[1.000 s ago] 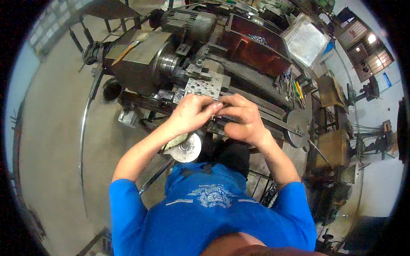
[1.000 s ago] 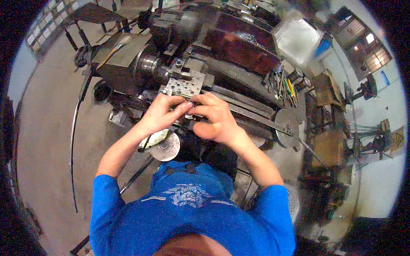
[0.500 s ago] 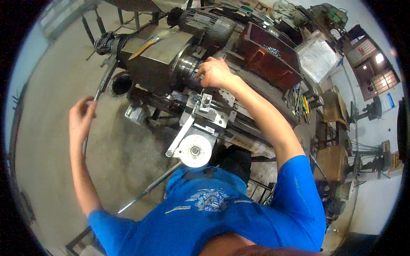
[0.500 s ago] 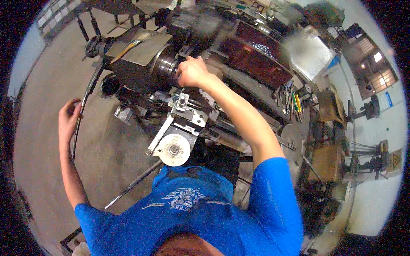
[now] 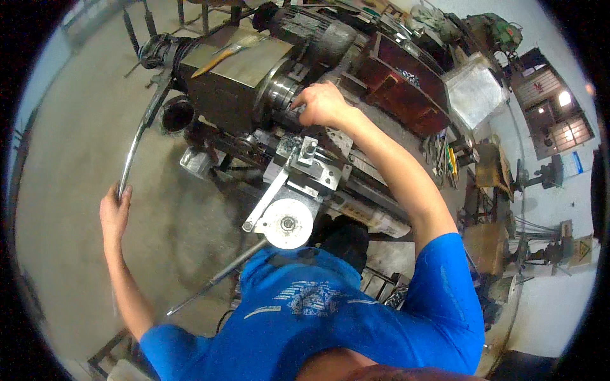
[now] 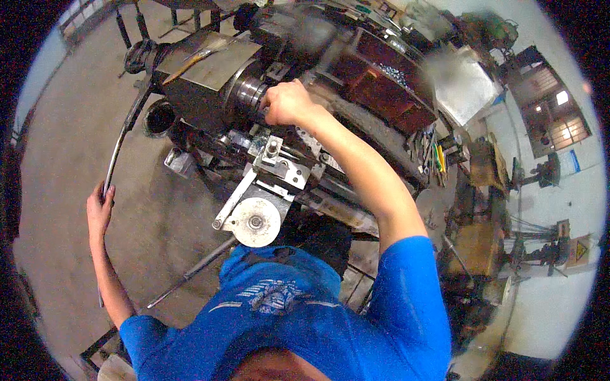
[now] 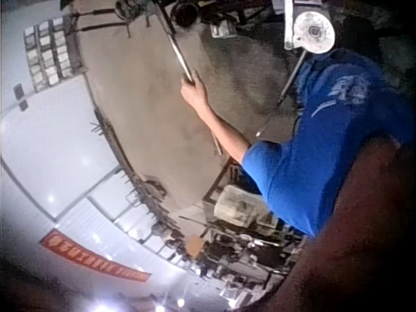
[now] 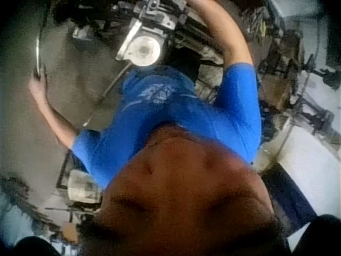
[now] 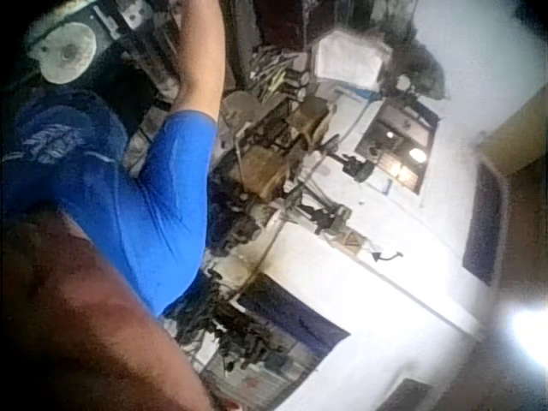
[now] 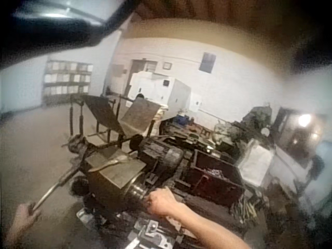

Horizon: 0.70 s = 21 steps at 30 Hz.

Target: The person operates a metal lathe, repeatedly inserting small cylindrical metal parts into the chuck, engaging the machine, and removing the parts. The person uses a long metal rod to assist with the process and places the finished parts into a perforated metal tray.

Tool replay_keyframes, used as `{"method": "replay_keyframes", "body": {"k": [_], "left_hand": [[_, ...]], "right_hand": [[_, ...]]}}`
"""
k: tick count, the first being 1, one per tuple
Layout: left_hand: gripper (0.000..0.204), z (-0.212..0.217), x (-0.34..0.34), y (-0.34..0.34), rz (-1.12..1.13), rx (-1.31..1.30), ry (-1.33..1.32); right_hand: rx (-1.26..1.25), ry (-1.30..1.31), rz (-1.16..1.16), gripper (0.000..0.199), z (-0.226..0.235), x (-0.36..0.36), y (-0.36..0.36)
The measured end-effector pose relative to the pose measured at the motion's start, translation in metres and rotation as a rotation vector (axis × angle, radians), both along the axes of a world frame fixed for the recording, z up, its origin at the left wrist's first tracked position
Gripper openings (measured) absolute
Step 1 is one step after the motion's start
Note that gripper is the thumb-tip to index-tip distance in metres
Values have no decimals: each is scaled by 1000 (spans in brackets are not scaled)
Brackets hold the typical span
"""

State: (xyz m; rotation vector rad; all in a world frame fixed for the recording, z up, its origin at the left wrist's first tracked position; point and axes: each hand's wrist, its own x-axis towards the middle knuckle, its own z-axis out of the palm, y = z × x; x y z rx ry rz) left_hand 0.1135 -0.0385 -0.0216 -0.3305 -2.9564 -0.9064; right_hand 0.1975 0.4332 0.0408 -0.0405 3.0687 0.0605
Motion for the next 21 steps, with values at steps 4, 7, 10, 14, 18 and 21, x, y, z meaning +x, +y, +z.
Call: {"method": "replay_keyframes", "body": {"k": [4,7,10,14,18,21], "left_hand": [[35,-7,-12,-3,-59,-310,119],[26,-14,-48,-22,-65,-567,330],[12,-26,-136,-97,-107,-716,515],[13,-35,-201,-96,121,-824,446],[22,-24,-198,-90,134,-772,357],[30,-30,-174,-67,123,-368,343]], "right_hand": [[-10,-32,12,35,1,-6,0],[-23,-8,1,34,-4,-3,6],[-52,85,83,33,-2,-4,0],[-56,78,-4,32,-1,2,0],[-19,85,4,33,-3,1,3],[-36,122,64,35,6,13,0]]}}
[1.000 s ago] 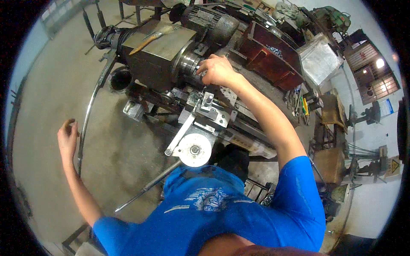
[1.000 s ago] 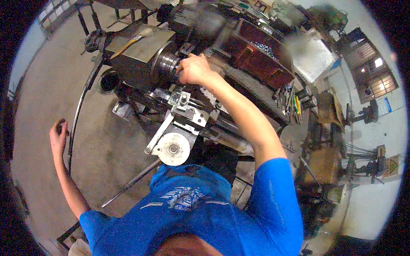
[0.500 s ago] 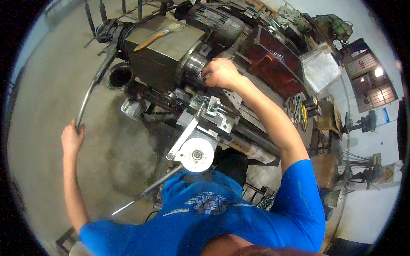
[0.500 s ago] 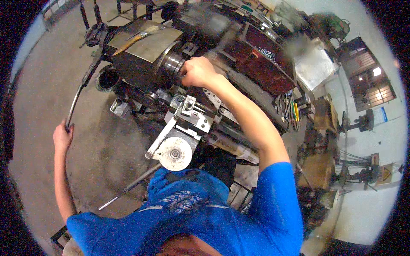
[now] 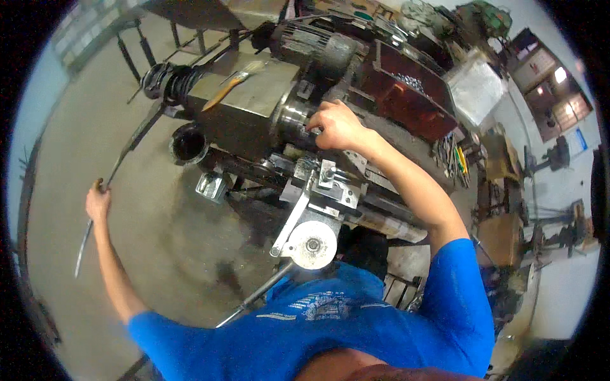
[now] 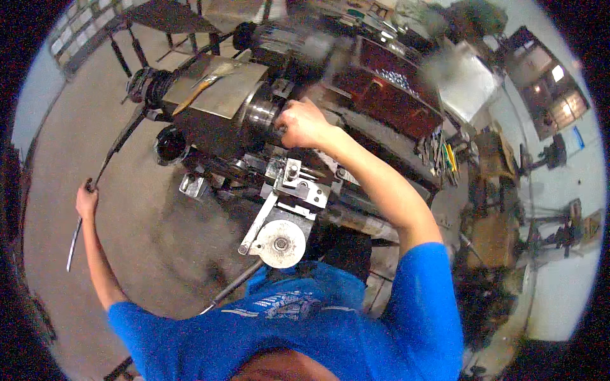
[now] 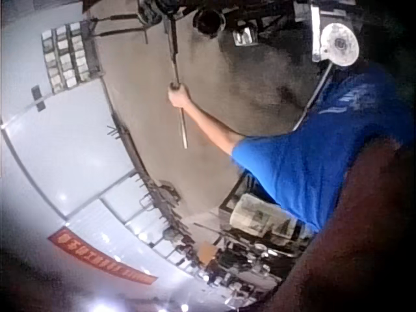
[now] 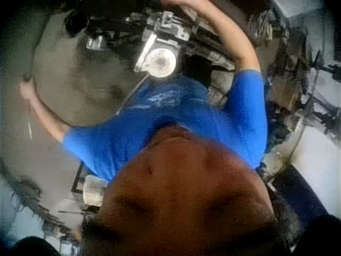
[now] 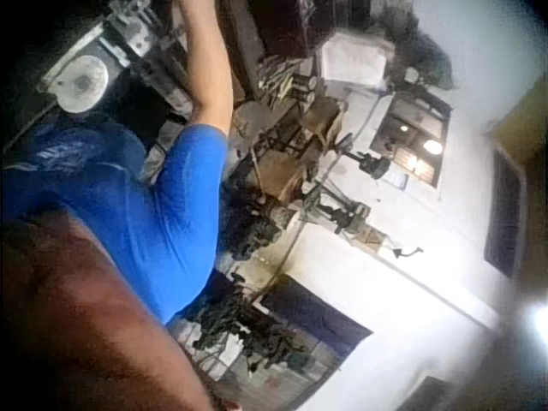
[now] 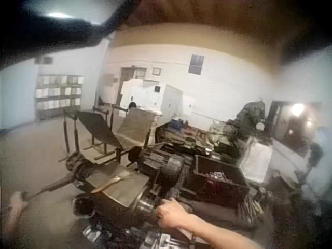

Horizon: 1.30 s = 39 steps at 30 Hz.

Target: The person operates a metal lathe, repeatedly inserting small cylindrical metal parts into the chuck, engaging the machine, and removing the parts. The person uses a long metal rod to assist with the process and places the finished parts into a perforated metal tray.

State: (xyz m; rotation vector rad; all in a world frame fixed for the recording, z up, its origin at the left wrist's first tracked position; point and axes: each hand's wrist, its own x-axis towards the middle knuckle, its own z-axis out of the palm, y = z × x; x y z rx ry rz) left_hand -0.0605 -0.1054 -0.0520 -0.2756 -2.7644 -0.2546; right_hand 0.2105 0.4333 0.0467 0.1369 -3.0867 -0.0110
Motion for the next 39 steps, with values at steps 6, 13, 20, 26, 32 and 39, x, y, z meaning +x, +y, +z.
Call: {"method": "replay_keyframes", "body": {"k": [6,13,20,26,32,39], "left_hand": [[27,-117,52,118,-141,637,-308],[39,-187,70,212,-354,-61,-462],[24,-157,42,196,-393,-434,-358],[40,-151,102,146,-377,-111,-768],[45,-54,203,161,-536,-247,-1023],[44,6,289,176,-709,163,-1308]], "right_hand": [[-189,405,59,39,20,74,26],[-244,287,-422,38,15,250,81],[-365,333,-1059,36,-30,413,150],[69,127,-1363,49,-85,571,225],[31,-242,-1687,52,-126,654,251],[90,-239,-1680,31,-141,658,226]]}}
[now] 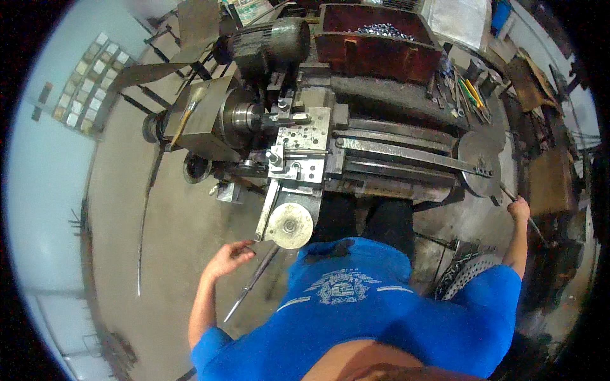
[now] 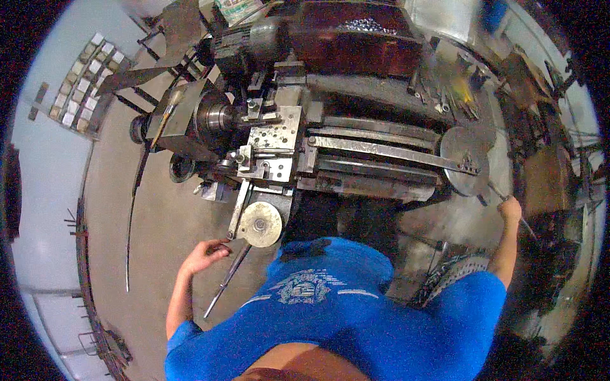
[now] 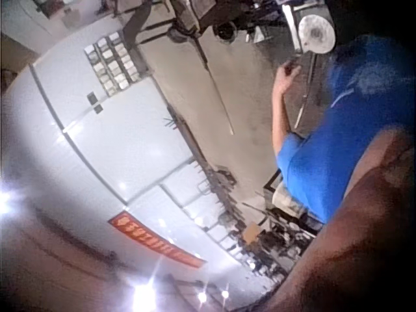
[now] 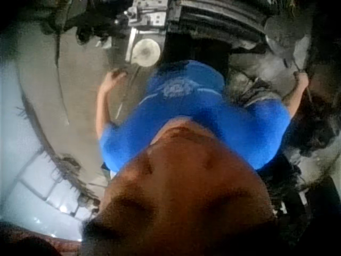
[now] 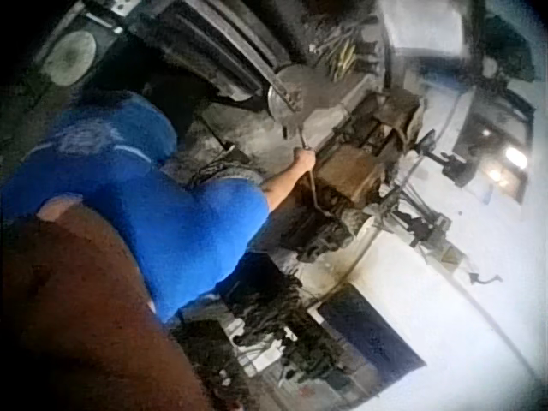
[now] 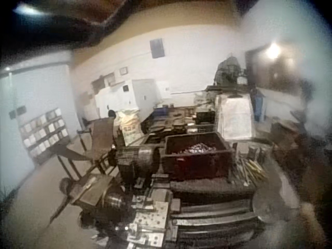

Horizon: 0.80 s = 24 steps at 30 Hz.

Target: The person operates a metal lathe, repeatedly inserting small cylindrical metal parts into the chuck, engaging the machine, and removing the parts. The person uses a long metal rod to assist with the process and places the finished parts into a perforated metal tray.

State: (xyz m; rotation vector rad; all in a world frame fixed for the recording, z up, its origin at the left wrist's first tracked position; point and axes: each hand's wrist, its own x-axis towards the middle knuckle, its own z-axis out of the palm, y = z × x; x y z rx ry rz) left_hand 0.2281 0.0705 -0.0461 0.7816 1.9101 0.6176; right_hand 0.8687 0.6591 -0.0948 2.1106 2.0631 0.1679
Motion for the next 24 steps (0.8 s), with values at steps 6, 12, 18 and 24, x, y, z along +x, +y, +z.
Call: {"method": "replay_keyframes", "body": {"k": [6,12,18,24], "left_hand": [[34,-6,65,16,-101,-3,20],[28,-19,69,16,-6,1,105],[25,-22,69,19,-45,-8,110],[22,-20,70,22,-23,-52,157]], "right_hand": [[19,123,-192,33,-9,-11,-88],[123,253,-252,42,-11,-39,-148],[119,243,-251,44,-6,-49,-156],[137,187,-234,47,-10,-44,-161]]}}
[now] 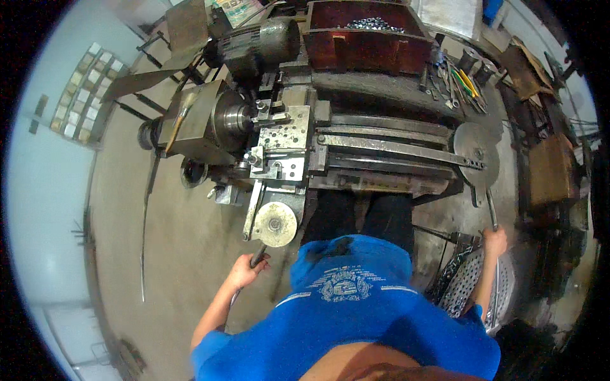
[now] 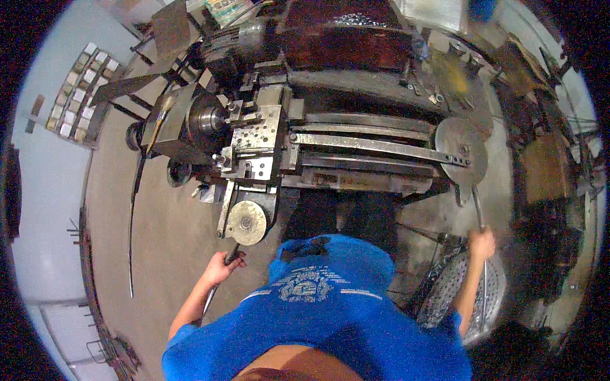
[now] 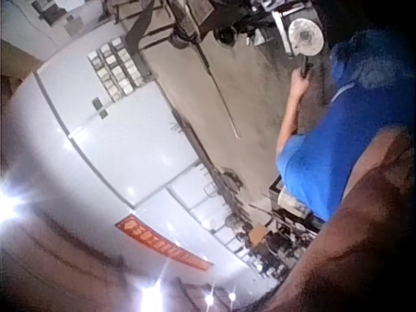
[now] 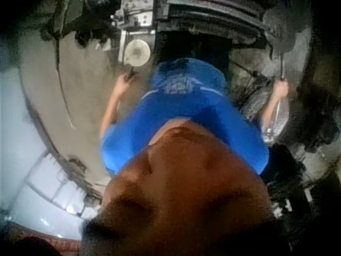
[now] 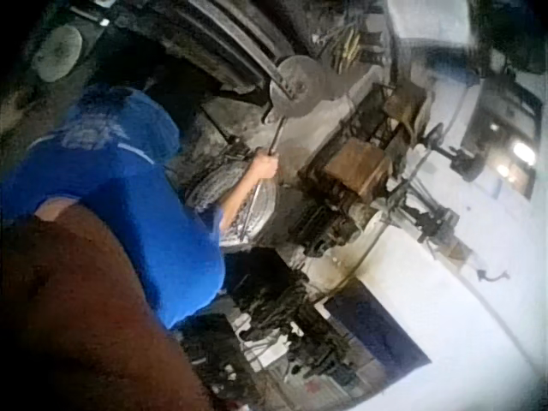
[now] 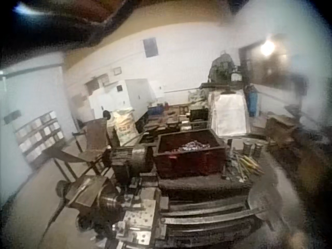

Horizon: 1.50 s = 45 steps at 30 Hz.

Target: The person operates a metal lathe, repeatedly inserting small cylindrical metal parts into the chuck, engaging the machine, and removing the parts. The person uses a long metal rod to assist with the process and places the finished parts into a perforated metal tray.

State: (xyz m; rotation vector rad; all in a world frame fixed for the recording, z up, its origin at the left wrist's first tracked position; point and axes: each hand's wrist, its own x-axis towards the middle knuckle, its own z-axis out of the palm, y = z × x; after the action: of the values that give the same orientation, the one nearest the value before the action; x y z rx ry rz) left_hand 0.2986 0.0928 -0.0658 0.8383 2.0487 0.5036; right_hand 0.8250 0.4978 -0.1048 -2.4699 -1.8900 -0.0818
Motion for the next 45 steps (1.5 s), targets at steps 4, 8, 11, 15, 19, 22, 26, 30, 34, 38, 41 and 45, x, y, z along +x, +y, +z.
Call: {"method": "replay_keyframes", "body": {"k": [4,8,11,15,19,22,26,30,34,38,41,45], "left_hand": [[19,4,3,2,40,-47,-38],[18,-3,1,-1,21,-70,-46],[19,-4,-11,-4,-40,-28,-54],[25,-4,-10,3,-7,-65,-149],[33,16,-56,4,-144,-26,-470],[38,-5,-120,-1,299,194,-313],[51,-76,-245,-10,274,-67,576],[45,-112,-294,10,-24,-133,920],[43,-149,-285,32,94,-226,972],[43,-210,-268,60,704,-26,872],[38,-191,-270,36,390,-61,898],[28,-151,-288,15,-66,-195,956]], "right_hand": [[78,-32,27,48,-13,14,18],[191,-177,189,50,-32,72,86],[51,-509,154,39,-31,85,150],[90,-466,88,50,-2,35,191],[124,-367,31,66,-18,34,173],[513,-179,355,65,-50,42,128],[402,-43,465,66,-56,2,57],[197,244,330,54,-56,-35,16],[59,333,291,46,-42,-55,0],[13,311,249,40,-13,-78,-10],[83,319,366,39,25,-100,4],[205,308,511,38,86,-159,36]]}}
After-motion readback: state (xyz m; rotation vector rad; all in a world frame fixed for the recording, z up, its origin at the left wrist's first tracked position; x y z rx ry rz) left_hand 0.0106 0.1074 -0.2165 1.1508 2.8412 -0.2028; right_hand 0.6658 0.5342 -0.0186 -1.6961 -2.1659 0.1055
